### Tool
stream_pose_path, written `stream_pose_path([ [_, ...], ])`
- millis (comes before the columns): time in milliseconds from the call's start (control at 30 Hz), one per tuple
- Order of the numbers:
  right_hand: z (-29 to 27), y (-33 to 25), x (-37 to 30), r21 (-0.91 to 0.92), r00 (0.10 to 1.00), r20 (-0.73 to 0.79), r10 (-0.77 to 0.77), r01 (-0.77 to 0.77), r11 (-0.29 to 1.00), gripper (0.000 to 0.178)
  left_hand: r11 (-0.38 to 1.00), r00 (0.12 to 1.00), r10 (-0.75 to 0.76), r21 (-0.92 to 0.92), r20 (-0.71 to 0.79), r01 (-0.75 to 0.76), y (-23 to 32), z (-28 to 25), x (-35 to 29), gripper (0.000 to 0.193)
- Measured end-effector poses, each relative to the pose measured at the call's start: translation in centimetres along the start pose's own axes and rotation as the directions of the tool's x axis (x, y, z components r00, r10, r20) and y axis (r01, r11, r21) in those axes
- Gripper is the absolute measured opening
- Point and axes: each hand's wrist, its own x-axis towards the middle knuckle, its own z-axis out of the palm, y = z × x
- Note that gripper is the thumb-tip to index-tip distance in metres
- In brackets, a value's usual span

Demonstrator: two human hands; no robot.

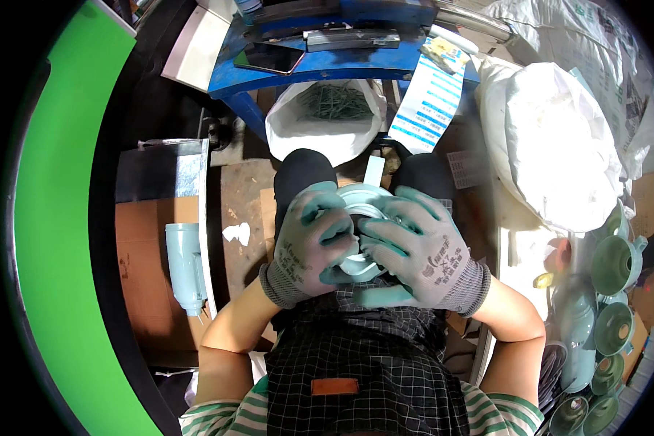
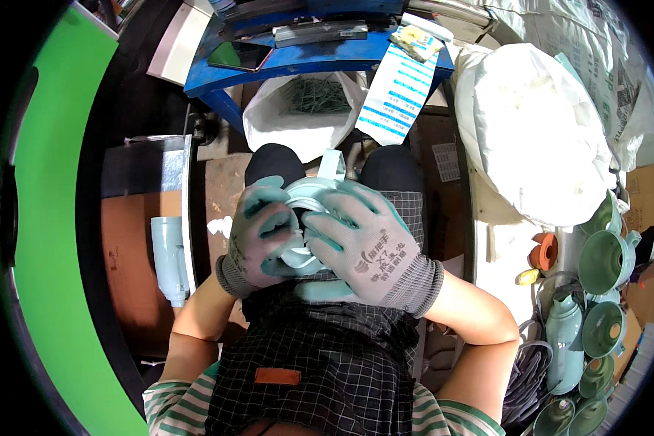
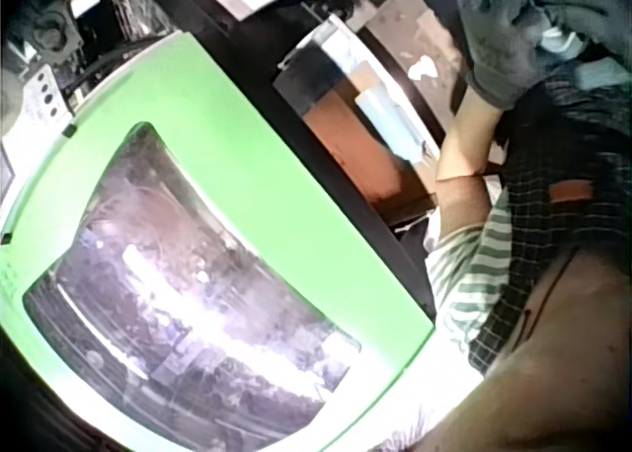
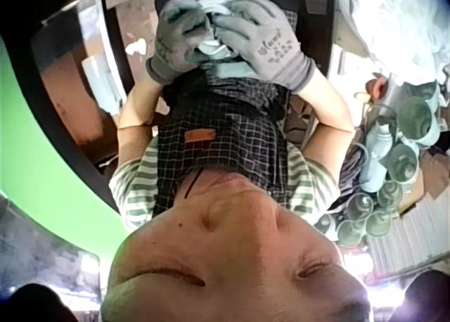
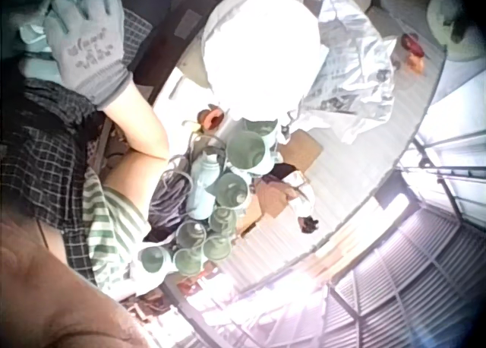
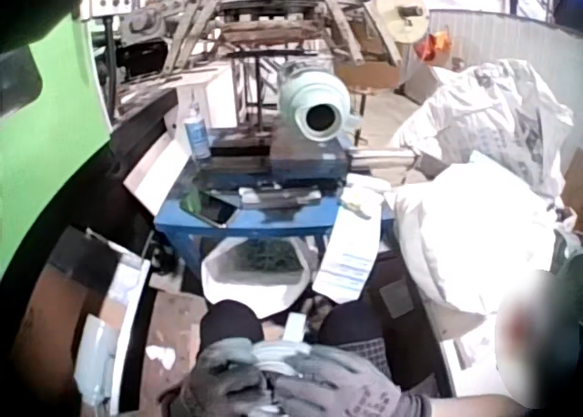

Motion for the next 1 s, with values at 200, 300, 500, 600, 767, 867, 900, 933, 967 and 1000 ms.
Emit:
stream_pose_path([
  [200, 0.9, -0.3, 0.1, 0.078, 0.99, 0.1, 0.101, -0.109, 0.991, 0.039, 0.945, 0.989, 0.014, 0.323, 0.145, -0.061, 0.8, -0.8, 0.6, 0.063],
  [300, 1.8, -0.3, 0.0, 0.009, 0.996, 0.067, 0.055, -0.056, 0.998, 0.031, 0.928, 0.986, -0.023, 0.37, 0.168, -0.041, 1.4, -1.3, 1.3, 0.079],
  [500, 3.1, -0.3, -0.6, -0.081, 0.989, -0.143, 0.034, -0.046, 0.996, 0.028, 0.937, 0.945, -0.115, 0.35, 0.307, 0.0, 2.0, -2.5, 3.7, 0.055],
  [600, 3.1, -0.2, -0.9, -0.04, 0.99, -0.134, 0.044, -0.05, 0.998, 0.027, 0.896, 0.885, -0.135, 0.436, 0.447, -0.084, 1.9, -2.9, 6.0, 0.05],
  [767, 2.9, 0.3, -1.1, 0.01, 0.991, -0.123, 0.042, -0.041, 0.999, 0.037, 0.931, 0.771, -0.084, 0.326, 0.631, -0.165, 1.2, -2.7, 9.1, 0.046],
  [867, 2.6, 0.8, -1.9, 0.165, 0.994, -0.089, 0.061, -0.045, 0.985, 0.039, 0.849, 0.799, -0.045, 0.445, 0.599, -0.286, 1.3, -1.8, 8.4, 0.042],
  [900, 2.5, 1.2, -2.3, 0.262, 0.995, -0.063, 0.082, -0.063, 0.963, 0.035, 0.82, 0.798, -0.035, 0.473, 0.602, -0.321, 1.2, -1.5, 8.0, 0.042],
  [933, 2.4, 1.6, -2.8, 0.356, 0.993, -0.024, 0.115, -0.099, 0.929, 0.031, 0.833, 0.852, 0.049, 0.449, 0.521, -0.322, 0.9, -1.5, 7.5, 0.033],
  [967, 2.5, 2.4, -3.1, 0.487, 0.954, -0.16, 0.252, -0.146, 0.861, 0.034, 0.917, 0.877, 0.022, 0.34, 0.479, -0.209, 0.4, -1.3, 7.3, 0.031],
  [1000, 2.5, 3.5, -3.4, 0.613, 0.877, -0.261, 0.404, -0.173, 0.771, 0.036, 0.974, 0.916, 0.042, 0.187, 0.4, -0.127, -0.4, -1.4, 7.3, 0.028],
])
